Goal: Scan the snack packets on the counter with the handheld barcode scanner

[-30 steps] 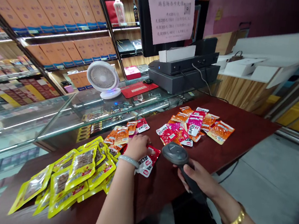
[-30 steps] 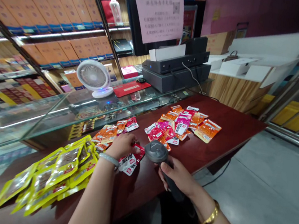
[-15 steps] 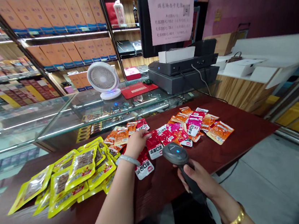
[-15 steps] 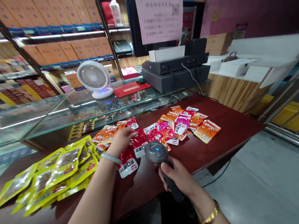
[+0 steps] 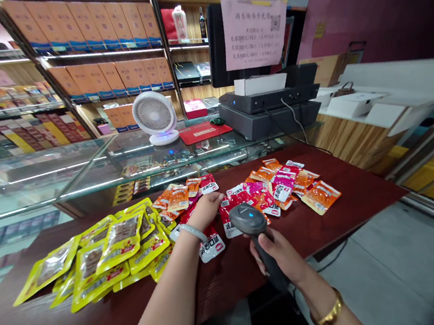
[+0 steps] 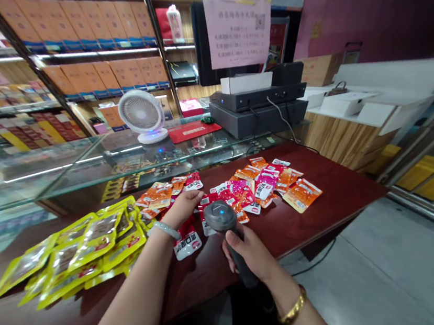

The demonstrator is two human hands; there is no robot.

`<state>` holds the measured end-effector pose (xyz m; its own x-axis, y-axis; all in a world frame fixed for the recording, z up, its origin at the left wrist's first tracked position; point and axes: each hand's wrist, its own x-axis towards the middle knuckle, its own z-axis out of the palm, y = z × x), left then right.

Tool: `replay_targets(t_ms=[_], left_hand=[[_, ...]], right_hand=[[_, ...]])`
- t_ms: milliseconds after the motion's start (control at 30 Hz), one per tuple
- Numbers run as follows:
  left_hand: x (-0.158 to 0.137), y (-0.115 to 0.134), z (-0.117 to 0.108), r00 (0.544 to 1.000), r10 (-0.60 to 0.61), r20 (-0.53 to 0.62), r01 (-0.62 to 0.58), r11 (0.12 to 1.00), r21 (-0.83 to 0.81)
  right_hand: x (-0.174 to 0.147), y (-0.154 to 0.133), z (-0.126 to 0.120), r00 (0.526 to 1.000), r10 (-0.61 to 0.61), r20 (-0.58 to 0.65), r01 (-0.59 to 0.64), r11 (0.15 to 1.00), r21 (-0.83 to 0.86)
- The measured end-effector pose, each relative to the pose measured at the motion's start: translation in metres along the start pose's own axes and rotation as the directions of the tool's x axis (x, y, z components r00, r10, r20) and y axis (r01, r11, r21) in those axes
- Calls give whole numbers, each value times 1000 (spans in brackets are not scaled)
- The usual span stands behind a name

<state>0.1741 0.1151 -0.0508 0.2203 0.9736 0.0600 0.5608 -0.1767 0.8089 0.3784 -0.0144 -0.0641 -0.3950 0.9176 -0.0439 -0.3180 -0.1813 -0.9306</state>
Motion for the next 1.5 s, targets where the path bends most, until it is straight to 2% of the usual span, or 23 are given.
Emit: replay_targets(t_ms=[100, 167, 333, 400, 467, 533, 600, 700, 833, 967, 1067, 1167, 1267, 1367, 1433, 1500], left_hand=[[-2, 2, -1, 1000, 27, -6, -26, 998, 65], [-2, 2, 0, 1000, 11, -3, -11, 999, 51], [0, 3, 9, 985, -171, 16, 170, 966, -194], [-2, 7, 13, 984, -176, 24, 176, 950, -257], [-6, 13, 16, 997, -47, 55, 54, 990, -133], [-13, 18, 21, 984, 76, 159, -103, 981, 167], [-18, 22, 27, 963, 27, 267, -153, 872, 465], [-22, 28, 40, 948, -132, 291, -107, 728, 677], [-14, 37, 61, 947, -120, 297, -139, 682, 718], [7, 44, 85, 939, -40, 342, -216, 705, 675], [25, 46, 101, 914, 15, 405, -286, 732, 618], [39, 46, 102, 901, 37, 432, -302, 770, 562], [47, 38, 81, 936, 62, 346, -256, 795, 550], [51, 23, 51, 996, 4, 92, -64, 750, 658], [51, 12, 35, 994, -111, -21, 92, 686, 722], [47, 7, 27, 981, -193, -13, 136, 637, 759]], right_hand=[[0, 4, -2, 1000, 15, -15, -14, 998, 62], [-1, 5, -2, 1000, 18, -21, -17, 997, 76], [-7, 5, -2, 1000, 3, -5, -2, 998, 67], [-10, 5, -3, 1000, -4, 5, 4, 998, 65], [-14, 6, -5, 1000, -11, 5, 11, 997, 70], [-18, 7, -7, 1000, -16, 0, 16, 997, 74], [-22, 7, -9, 1000, -20, 1, 20, 997, 72], [-26, 5, -11, 1000, -28, 12, 27, 998, 55], [-24, 0, -17, 999, -41, 6, 41, 998, 57], [-18, -7, -25, 999, -35, -35, 39, 994, 104], [-15, -11, -33, 996, -44, -73, 53, 991, 124], [-15, -11, -40, 995, -49, -88, 63, 986, 153], [-17, -7, -45, 995, -31, -97, 50, 979, 199], [-17, -4, -47, 996, -24, -88, 45, 971, 236], [-16, -3, -47, 997, -29, -67, 45, 967, 249], [-16, -2, -48, 998, -26, -54, 40, 964, 262]])
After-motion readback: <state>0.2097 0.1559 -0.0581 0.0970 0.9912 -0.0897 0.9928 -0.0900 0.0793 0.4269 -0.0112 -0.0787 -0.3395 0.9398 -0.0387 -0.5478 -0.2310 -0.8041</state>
